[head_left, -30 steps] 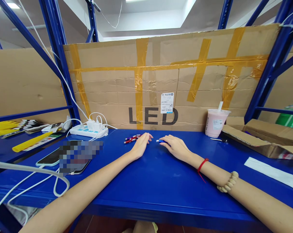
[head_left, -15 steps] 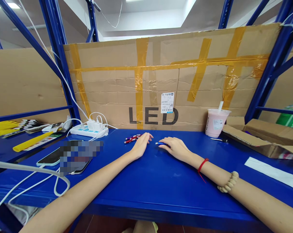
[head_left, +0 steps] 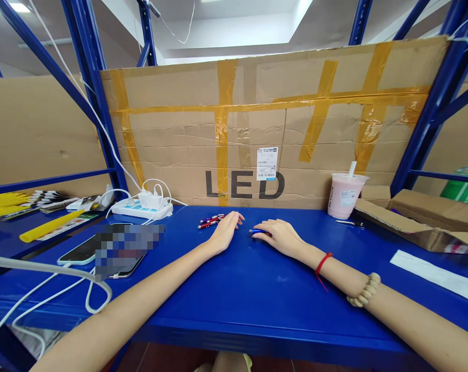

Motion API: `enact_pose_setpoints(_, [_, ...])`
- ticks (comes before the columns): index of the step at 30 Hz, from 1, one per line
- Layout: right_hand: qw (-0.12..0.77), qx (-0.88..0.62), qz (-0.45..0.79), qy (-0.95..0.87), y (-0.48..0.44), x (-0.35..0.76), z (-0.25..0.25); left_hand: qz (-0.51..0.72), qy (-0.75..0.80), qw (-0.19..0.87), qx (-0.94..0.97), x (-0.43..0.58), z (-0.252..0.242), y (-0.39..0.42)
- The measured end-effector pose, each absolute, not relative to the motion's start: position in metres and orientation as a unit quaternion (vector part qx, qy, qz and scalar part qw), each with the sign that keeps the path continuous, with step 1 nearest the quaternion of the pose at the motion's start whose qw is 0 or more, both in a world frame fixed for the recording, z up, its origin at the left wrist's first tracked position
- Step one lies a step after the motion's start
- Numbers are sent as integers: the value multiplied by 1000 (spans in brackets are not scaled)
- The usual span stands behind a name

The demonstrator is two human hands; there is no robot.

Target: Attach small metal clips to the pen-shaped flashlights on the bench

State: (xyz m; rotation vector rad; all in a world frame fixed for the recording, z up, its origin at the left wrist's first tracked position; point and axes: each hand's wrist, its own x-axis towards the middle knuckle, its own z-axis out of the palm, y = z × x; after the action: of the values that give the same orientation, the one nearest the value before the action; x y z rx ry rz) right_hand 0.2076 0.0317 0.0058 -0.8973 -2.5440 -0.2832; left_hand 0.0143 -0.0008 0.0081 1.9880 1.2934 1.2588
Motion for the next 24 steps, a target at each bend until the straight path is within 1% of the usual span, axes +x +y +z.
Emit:
enact_pose_setpoints(4, [212,-323,-93,-918,31,207,6,444,476,206,731,14,9,-2])
enact_pose_setpoints(6, [214,-327,-89,-916,31,207,7,418,476,162,757,13,9,-3])
enact_pose_setpoints(8, [218,-340,-89,-911,31,207,7,363,475,77,798,12,10,-4])
enact_pose_setpoints(11, [218,-382,-88,-894,33,210,8,256,475,-83,838,8,10,-3])
enact_pose_setpoints(14, [198,-438,-65,-875,39,218,9,210,494,-158,829,3,10,0])
enact_pose_setpoints(17, [187,-487,-55,-851,46,228,11,204,513,-169,816,0,9,3])
enact_pose_setpoints(24, [193,-561,-56,-803,57,249,15,217,515,-117,821,2,10,1])
